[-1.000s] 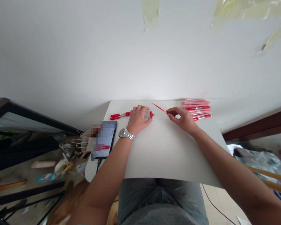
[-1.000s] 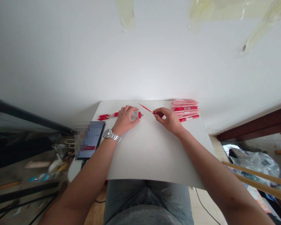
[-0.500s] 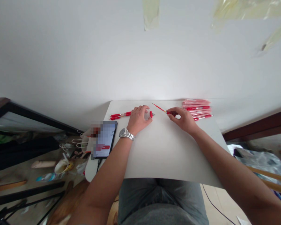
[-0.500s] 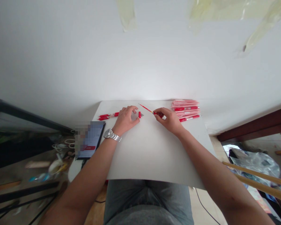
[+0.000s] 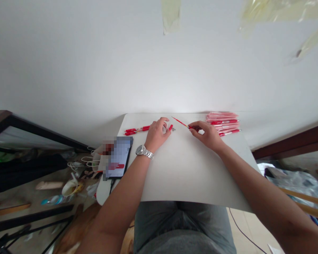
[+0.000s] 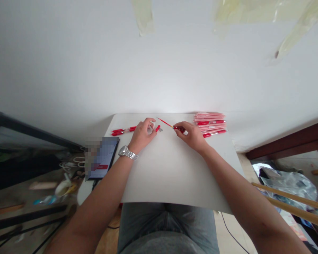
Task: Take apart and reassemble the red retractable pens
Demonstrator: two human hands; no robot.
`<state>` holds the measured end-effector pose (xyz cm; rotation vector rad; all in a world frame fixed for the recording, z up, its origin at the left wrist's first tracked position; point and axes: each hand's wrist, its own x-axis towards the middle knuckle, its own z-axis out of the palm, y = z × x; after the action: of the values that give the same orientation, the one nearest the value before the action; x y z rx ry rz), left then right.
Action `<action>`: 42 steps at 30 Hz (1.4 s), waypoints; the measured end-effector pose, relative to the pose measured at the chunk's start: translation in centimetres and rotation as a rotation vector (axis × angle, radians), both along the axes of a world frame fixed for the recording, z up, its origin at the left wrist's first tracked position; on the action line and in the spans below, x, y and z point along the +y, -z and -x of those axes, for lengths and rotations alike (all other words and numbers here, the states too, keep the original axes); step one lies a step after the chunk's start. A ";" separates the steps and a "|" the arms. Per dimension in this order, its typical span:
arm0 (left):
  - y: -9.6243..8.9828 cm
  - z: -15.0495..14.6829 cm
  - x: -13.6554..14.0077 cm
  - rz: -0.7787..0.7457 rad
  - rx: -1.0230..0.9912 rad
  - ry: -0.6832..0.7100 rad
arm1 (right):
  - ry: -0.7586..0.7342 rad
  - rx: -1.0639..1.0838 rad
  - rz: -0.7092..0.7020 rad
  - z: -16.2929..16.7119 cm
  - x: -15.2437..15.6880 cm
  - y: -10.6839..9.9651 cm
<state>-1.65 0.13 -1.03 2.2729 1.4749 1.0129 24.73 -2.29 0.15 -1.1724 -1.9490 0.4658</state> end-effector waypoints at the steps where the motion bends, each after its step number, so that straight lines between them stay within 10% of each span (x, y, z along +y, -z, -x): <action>1: 0.0 0.0 0.0 0.003 -0.018 -0.006 | 0.000 0.001 0.001 0.0 0.0 0.0; 42: -0.2 -1.5 0.8 0.406 -1.368 0.034 | -0.050 0.012 -0.044 0.2 0.0 0.4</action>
<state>-0.12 0.95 -0.88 0.8389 0.8404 1.5447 24.54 -2.28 -0.23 -1.0927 -1.9720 0.4534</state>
